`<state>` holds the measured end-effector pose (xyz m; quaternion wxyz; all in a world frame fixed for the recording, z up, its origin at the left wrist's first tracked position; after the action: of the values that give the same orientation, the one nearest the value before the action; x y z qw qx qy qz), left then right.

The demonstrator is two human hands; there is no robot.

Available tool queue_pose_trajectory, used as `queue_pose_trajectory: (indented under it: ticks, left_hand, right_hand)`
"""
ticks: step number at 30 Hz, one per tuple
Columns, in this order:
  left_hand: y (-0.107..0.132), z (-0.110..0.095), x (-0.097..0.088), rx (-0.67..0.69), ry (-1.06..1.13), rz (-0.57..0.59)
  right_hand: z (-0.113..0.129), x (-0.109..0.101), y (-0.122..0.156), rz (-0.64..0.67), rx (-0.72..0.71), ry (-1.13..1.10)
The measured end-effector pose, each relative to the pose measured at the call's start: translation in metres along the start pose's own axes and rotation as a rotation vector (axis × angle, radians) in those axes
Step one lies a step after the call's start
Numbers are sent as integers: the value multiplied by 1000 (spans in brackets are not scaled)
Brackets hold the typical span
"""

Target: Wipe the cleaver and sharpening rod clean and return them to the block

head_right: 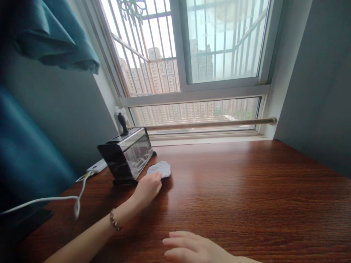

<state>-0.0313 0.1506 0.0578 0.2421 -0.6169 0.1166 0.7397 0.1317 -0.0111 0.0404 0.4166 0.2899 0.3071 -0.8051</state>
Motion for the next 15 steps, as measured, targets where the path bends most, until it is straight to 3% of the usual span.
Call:
queue_pose_trajectory:
  ticks: [3, 4, 6, 8, 10, 13, 15]
  left_hand:
    - [24, -45, -16, 238, 99, -5]
    - [34, -61, -22, 377, 174, 5]
    - [57, -88, -35, 683, 283, 30]
    - [81, -106, -48, 988, 307, 50]
    - [98, -114, -56, 1174, 290, 99]
    - [101, -111, -64, 1193, 360, 168]
    - [89, -97, -71, 1086, 488, 55]
  right_hand:
    - [-2, -33, 14, -450, 140, 37]
    - [-5, -42, 18, -562, 207, 19]
    - [-12, -54, 23, -634, 301, 1]
    - [-16, -55, 21, -506, 326, 64]
    - [-18, -45, 17, -268, 359, 182]
    - [-17, -22, 14, 88, 456, 257]
    - [-15, -11, 14, 221, 554, 250]
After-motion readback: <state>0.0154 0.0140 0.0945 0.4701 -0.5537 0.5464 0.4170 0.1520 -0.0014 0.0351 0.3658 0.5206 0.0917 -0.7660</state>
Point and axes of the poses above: each hand's wrist, its own y-axis away from the middle knuckle, its own x-axis out of the palm, z = x × y, the point moved 4 cm from there along -y, towards the middle knuckle, and after that the axes turned 6 degrees about z, right-handed, at the moved point
